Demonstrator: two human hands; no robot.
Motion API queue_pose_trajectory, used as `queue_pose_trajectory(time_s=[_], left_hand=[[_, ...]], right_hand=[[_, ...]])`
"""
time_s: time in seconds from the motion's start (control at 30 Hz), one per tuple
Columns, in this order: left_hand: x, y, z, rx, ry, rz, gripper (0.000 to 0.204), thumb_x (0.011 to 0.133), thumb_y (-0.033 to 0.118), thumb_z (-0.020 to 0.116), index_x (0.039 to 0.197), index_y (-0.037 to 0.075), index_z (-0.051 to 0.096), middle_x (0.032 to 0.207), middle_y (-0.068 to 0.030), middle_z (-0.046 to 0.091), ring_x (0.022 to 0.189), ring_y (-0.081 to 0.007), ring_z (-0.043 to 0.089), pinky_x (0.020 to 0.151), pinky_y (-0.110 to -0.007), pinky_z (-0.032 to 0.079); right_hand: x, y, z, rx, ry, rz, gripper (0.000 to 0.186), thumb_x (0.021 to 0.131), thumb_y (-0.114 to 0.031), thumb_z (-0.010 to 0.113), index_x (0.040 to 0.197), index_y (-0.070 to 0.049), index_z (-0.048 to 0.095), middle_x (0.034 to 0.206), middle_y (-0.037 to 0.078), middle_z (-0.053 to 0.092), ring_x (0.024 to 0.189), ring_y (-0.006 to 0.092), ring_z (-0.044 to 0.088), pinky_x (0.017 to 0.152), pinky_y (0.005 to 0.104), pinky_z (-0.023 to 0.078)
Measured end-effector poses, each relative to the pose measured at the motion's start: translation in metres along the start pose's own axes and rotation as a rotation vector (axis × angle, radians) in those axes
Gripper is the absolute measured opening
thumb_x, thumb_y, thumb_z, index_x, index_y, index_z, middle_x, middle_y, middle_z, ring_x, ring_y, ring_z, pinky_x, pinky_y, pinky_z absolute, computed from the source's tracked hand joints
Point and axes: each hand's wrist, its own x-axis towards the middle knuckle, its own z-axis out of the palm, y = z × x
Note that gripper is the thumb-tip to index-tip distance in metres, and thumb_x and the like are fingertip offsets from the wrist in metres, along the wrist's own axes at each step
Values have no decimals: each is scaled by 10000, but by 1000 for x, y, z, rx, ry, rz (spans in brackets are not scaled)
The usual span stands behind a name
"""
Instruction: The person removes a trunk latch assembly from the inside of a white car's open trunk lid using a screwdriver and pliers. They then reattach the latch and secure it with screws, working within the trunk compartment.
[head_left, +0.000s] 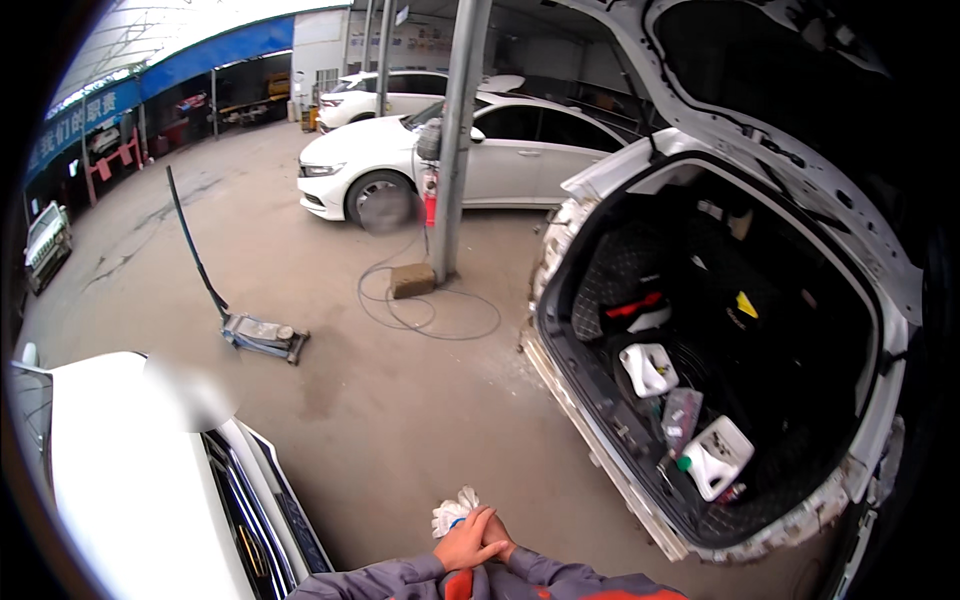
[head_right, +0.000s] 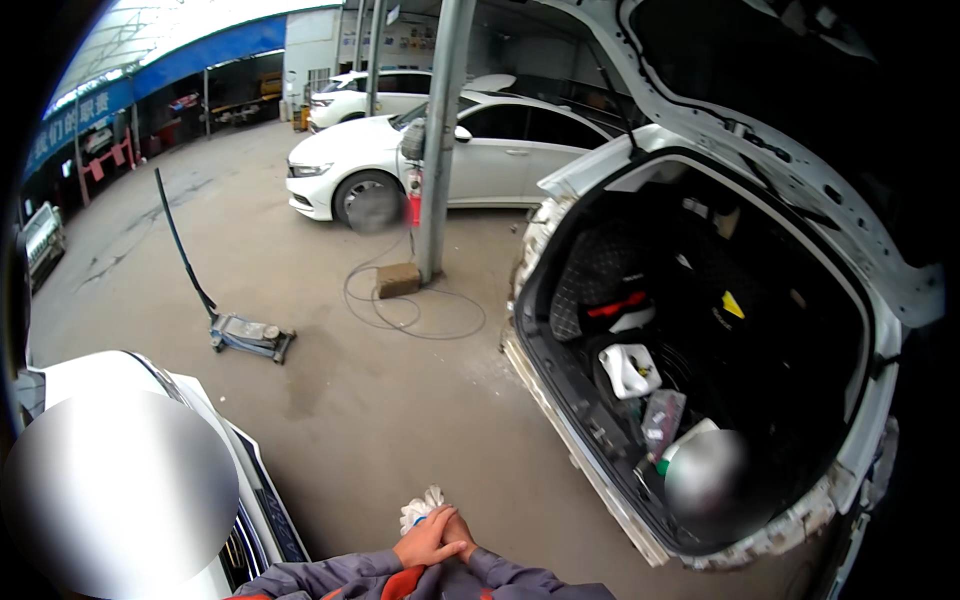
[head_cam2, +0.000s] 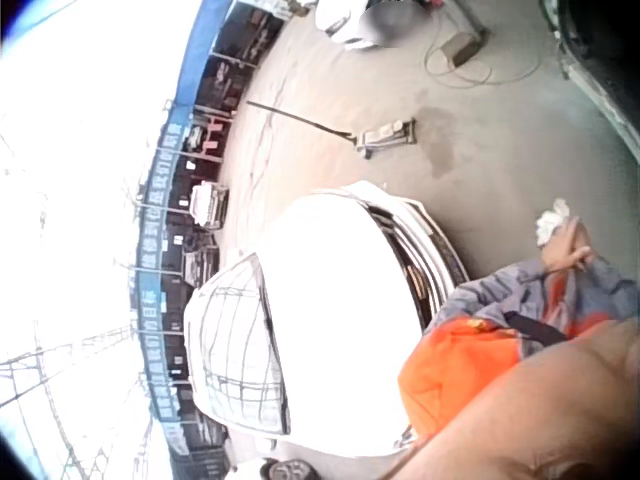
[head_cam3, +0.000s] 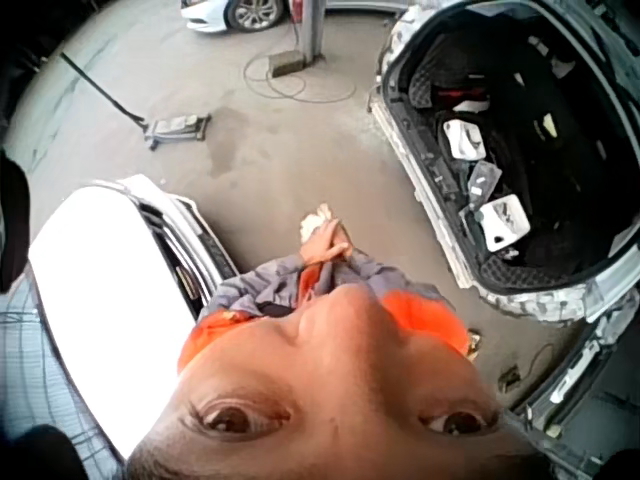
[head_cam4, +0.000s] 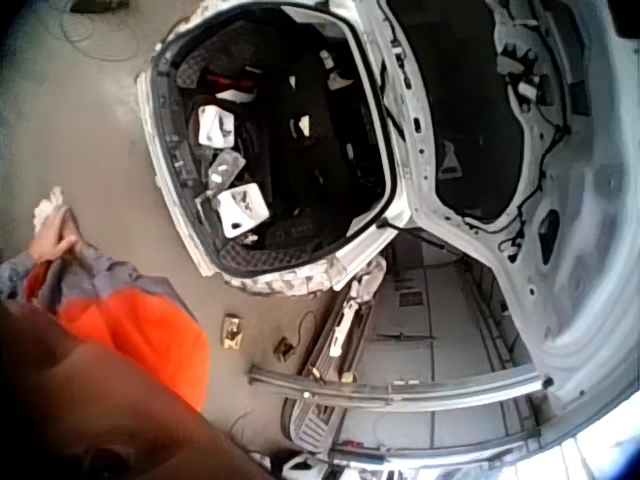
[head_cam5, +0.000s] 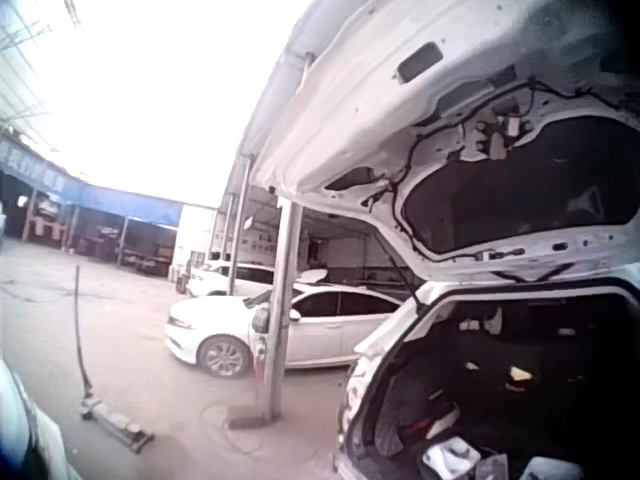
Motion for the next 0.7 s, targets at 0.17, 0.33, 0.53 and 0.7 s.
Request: queue_pose_trajectory(time_s=[0.17, 0.33, 0.53, 0.7], left_hand=[[96, -51, -62, 317, 75, -50, 687, 919, 501, 618, 1353, -6, 454, 1298, -255, 474, 988, -435, 649, 818, -476, 572], [162, -129, -73, 322, -38, -248, 346, 860, 193, 608, 1144, 0, 567, 985, -203, 622, 948, -403, 657, 808, -456, 564], [276, -237, -88, -1586, 159, -627, 176, 812, 109, 523, 950, 26, 595, 887, -61, 637, 827, -240, 598, 831, -390, 481], [366, -283, -77, -374, 53, -315, 249, 851, 191, 481, 1001, 63, 633, 969, -127, 668, 904, -228, 598, 816, -380, 468]], right_hand=[[168, -12, -38, -302, -136, 212, 394, 869, -389, 549, 950, -48, 730, 851, 209, 717, 813, 385, 700, 705, 523, 537], [265, -47, -93, -422, -67, 173, 412, 858, -426, 524, 836, -70, 730, 800, 210, 703, 732, 393, 692, 671, 518, 536], [306, -31, -107, -422, -129, 71, 484, 911, -500, 531, 815, -59, 706, 759, 208, 693, 742, 433, 678, 668, 554, 518], [373, 18, -119, -299, 208, 208, 436, 927, -474, 553, 918, -68, 709, 841, 221, 703, 804, 434, 671, 711, 531, 514]])
